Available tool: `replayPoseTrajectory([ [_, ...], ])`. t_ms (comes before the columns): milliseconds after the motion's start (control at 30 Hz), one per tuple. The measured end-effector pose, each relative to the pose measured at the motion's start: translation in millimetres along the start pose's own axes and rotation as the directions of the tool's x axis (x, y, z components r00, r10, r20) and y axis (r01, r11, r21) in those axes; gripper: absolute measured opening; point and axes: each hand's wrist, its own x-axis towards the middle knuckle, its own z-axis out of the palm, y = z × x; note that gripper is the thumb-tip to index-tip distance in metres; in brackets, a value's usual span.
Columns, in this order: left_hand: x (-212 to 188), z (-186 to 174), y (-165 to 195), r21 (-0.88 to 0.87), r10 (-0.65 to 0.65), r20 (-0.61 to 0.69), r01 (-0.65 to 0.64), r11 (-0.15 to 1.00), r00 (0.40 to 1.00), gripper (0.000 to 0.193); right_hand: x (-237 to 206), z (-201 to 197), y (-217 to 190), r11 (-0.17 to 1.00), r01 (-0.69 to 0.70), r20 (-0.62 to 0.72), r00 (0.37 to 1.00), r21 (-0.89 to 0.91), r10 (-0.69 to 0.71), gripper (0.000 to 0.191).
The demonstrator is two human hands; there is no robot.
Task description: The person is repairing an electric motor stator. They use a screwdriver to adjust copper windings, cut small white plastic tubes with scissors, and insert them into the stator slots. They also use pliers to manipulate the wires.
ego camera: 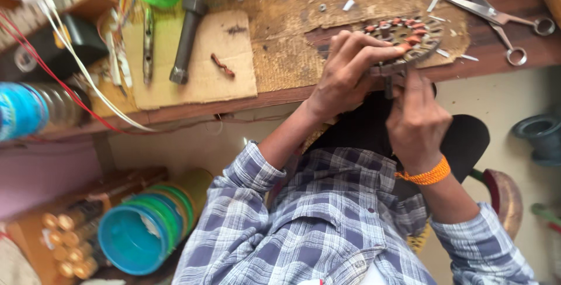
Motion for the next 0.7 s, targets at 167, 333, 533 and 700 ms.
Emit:
replayPoseTrajectory([
  [167,-3,4,-2,0.089,0.012,-0.012,-0.011,0.996,1.0,0.047,-11,17,-12,0.991,-0.06,-0.157,0.984,0.123,0.079,0.038],
  [333,-4,3,2,0.083,-0.006,-0.033,0.009,0.997,0.999,0.047,-12,16,-24,0.966,-0.115,-0.165,0.974,0.23,0.155,0.038],
  [533,3,2,7,0.017,0.003,-0.074,-0.002,1.0,0.997,0.053,-13,-42,9,0.912,-0.167,0.058,0.986,0.376,0.157,0.036],
  [700,6,4,12,0.137,0.018,-0.143,0.002,0.991,0.99,0.049,11,-59,89,0.976,-0.167,0.205,0.969,0.143,0.136,0.033],
])
